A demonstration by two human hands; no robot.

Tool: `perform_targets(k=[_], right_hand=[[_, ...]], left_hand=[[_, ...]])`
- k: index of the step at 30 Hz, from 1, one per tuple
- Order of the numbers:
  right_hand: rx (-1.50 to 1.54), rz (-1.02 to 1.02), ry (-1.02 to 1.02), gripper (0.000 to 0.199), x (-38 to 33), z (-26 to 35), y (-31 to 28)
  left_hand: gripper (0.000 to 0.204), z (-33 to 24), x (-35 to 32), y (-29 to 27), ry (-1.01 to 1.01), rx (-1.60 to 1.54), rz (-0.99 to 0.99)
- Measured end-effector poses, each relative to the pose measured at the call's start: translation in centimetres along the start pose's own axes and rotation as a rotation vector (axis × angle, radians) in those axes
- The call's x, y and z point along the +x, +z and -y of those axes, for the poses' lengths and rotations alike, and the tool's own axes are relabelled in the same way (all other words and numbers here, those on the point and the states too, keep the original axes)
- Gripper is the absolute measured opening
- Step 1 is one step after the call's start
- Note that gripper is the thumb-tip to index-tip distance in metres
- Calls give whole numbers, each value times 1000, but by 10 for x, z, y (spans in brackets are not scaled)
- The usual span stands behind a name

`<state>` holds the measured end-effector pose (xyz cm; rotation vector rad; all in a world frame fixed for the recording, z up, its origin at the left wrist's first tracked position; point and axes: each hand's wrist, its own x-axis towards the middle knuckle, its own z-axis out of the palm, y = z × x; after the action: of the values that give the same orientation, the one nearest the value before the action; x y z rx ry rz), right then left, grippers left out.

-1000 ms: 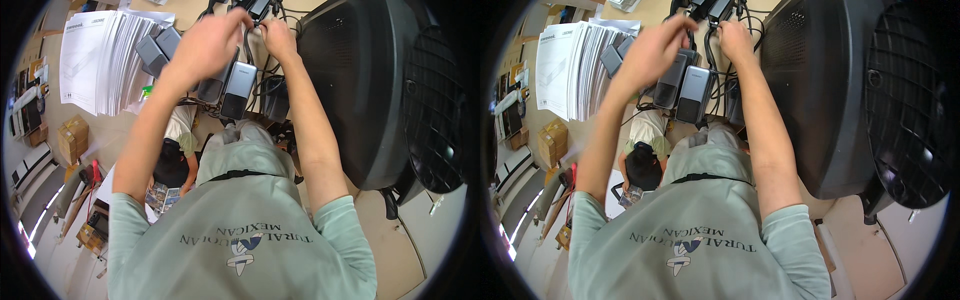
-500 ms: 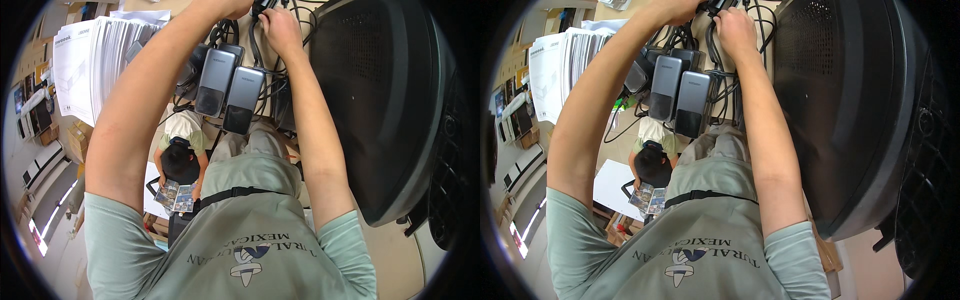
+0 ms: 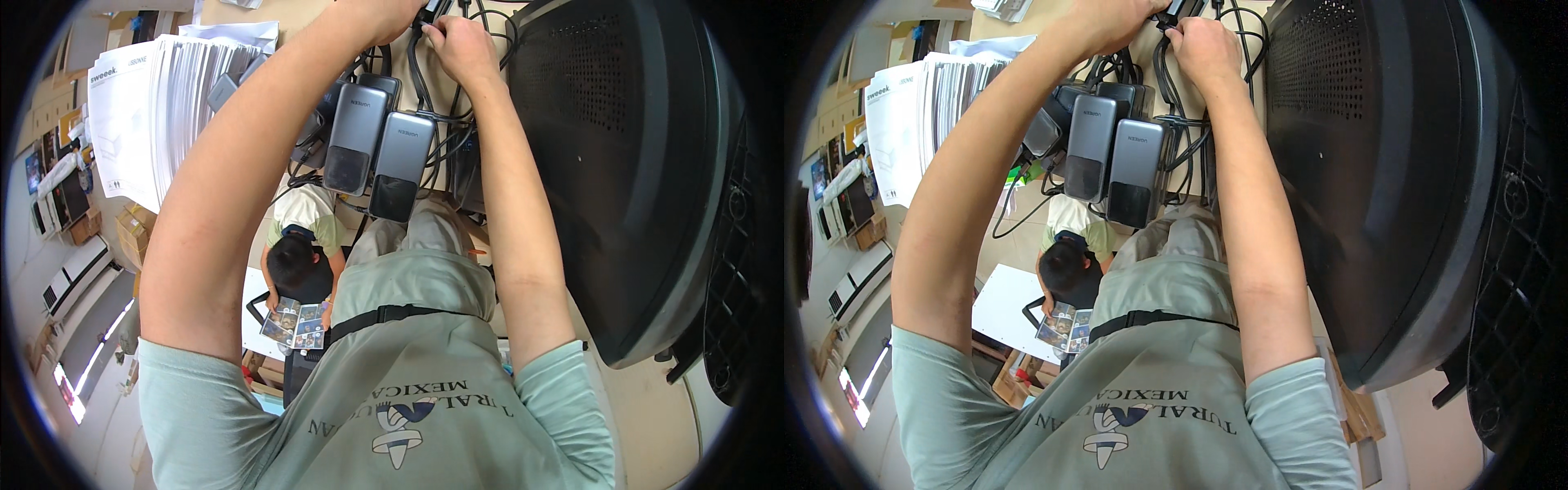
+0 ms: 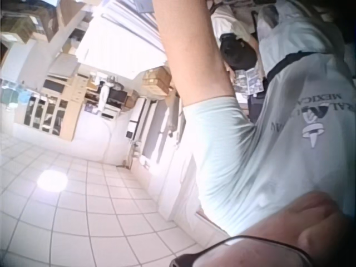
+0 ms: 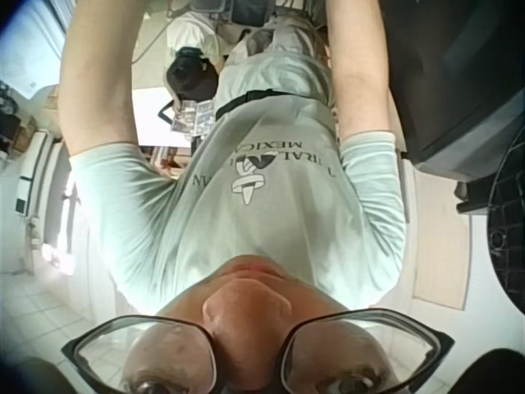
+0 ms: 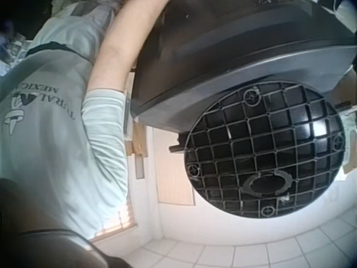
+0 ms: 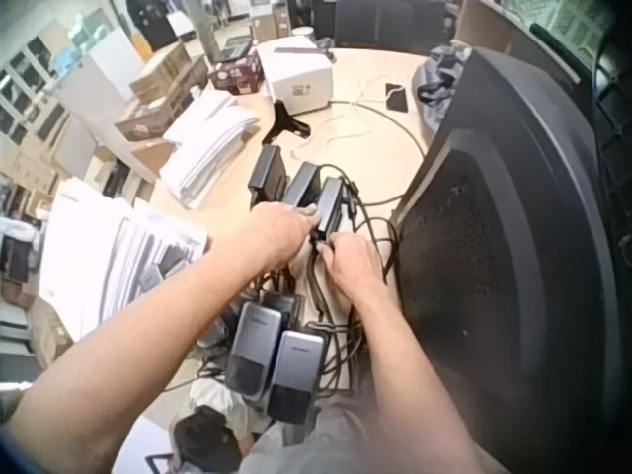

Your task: The person retrieves small electronic devices from a cardboard box and places them on a desk next to a fan. They connect each device to a power cable and arrange them in a row. The person repeats this process for several devices throughout the clip.

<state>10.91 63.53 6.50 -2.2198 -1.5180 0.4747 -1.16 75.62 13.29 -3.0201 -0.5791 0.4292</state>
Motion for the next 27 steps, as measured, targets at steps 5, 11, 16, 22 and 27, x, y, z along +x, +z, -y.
perform_targets(k=[5, 11, 16, 22, 27], right_hand=[[-14, -59, -58, 30, -1, -4, 4], [-78, -222, -95, 28, -6, -5, 12], [-9, -443, -15, 23, -13, 7, 11], [-142, -411, -100, 30, -15, 9, 13], [-120, -397, -118, 30, -5, 7, 15]], left_hand=[[28, -3, -13, -5, 62, 15, -169], [27, 4, 4, 0, 40, -14, 6], [27, 3, 3, 2, 57, -19, -15], [34, 0, -2, 4, 67, 7, -39], [37, 0, -4, 6, 53, -9, -69]])
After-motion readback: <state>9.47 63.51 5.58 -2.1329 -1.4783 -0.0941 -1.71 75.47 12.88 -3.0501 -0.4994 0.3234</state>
